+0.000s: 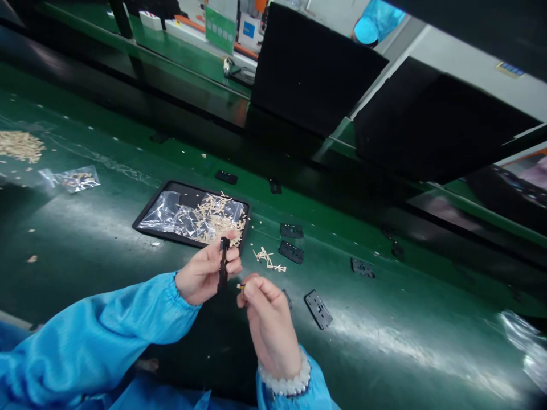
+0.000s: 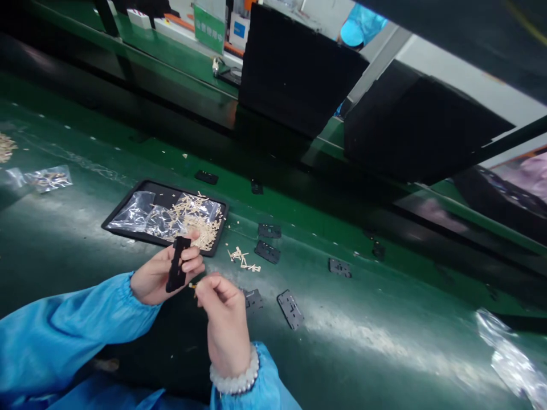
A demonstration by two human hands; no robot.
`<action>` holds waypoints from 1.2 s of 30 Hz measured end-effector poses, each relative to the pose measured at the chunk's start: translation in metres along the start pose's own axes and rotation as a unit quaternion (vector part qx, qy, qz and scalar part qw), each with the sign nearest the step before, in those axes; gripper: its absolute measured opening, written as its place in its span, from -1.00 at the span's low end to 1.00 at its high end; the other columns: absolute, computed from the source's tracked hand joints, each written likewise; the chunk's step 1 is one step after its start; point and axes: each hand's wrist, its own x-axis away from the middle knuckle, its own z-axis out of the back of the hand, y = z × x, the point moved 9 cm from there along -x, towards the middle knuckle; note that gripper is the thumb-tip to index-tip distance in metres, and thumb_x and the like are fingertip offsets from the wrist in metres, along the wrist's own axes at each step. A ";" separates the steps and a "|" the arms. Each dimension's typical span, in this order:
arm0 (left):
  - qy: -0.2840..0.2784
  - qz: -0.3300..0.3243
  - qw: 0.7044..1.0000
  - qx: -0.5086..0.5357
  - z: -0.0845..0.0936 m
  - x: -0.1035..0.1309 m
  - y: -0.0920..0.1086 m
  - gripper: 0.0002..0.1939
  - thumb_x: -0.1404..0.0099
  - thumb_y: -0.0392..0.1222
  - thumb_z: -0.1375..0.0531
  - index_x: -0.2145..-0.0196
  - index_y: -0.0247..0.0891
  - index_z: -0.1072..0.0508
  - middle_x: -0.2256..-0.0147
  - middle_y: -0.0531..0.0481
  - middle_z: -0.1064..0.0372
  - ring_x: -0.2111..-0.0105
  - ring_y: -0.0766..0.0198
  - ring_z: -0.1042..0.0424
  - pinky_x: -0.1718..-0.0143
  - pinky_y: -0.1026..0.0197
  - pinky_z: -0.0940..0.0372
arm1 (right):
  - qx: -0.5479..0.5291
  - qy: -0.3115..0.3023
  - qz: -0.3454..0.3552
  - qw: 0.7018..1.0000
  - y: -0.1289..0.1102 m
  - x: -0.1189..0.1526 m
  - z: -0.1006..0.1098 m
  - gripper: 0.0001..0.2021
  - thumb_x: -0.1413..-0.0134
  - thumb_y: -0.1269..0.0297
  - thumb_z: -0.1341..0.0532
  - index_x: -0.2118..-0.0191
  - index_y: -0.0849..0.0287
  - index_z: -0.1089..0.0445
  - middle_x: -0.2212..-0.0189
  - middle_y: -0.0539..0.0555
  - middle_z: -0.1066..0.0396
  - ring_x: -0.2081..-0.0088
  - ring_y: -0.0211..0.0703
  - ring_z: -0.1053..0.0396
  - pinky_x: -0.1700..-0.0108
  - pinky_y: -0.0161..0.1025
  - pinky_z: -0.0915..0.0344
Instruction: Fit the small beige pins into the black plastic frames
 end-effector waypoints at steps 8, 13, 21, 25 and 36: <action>-0.024 0.031 0.996 0.081 -0.007 0.001 -0.008 -0.69 -0.01 -0.47 -0.27 0.27 -0.29 -0.36 0.54 0.14 -0.16 0.53 0.44 -0.25 0.42 0.32 -0.21 | -0.024 -0.002 -0.018 1.000 0.009 0.004 -0.018 -0.73 0.11 0.19 -0.32 0.64 0.19 -0.31 0.64 -0.08 -0.16 0.48 -0.30 -0.05 0.36 -0.30 -0.07; -0.025 0.027 0.997 0.073 -0.006 0.002 -0.008 -0.67 -0.01 -0.46 -0.28 0.25 -0.30 -0.34 0.52 0.13 -0.17 0.52 0.44 -0.25 0.42 0.31 -0.21 | -0.007 0.001 0.001 1.000 0.009 0.004 -0.015 -0.75 0.08 0.24 -0.30 0.63 0.19 -0.31 0.64 -0.08 -0.17 0.49 -0.31 -0.06 0.36 -0.30 -0.09; -0.009 0.022 0.998 0.053 -0.004 0.002 -0.006 -0.65 0.01 -0.42 -0.31 0.26 -0.26 -0.33 0.52 0.14 -0.13 0.51 0.44 -0.22 0.41 0.32 -0.19 | 0.040 0.014 0.042 0.998 0.002 0.004 -0.015 -0.75 0.08 0.24 -0.28 0.63 0.19 -0.25 0.62 -0.09 -0.10 0.51 -0.32 -0.02 0.42 -0.31 -0.06; -0.004 0.017 0.999 0.040 -0.003 0.002 -0.005 -0.65 0.02 -0.39 -0.32 0.26 -0.25 -0.32 0.52 0.14 -0.10 0.51 0.43 -0.20 0.41 0.31 -0.19 | 0.071 0.019 0.053 0.996 0.000 0.005 -0.014 -0.76 0.07 0.24 -0.26 0.61 0.18 -0.25 0.62 -0.09 -0.08 0.52 -0.32 -0.02 0.44 -0.31 -0.05; -0.014 -0.010 1.000 -0.009 -0.010 0.005 0.002 -0.70 -0.04 -0.32 -0.33 0.27 -0.26 -0.35 0.52 0.11 -0.14 0.49 0.42 -0.21 0.40 0.32 -0.17 | 0.152 0.028 0.101 0.983 -0.004 0.007 -0.012 -0.80 0.01 0.31 -0.20 0.58 0.17 -0.24 0.60 -0.09 -0.12 0.51 -0.31 -0.08 0.40 -0.30 -0.10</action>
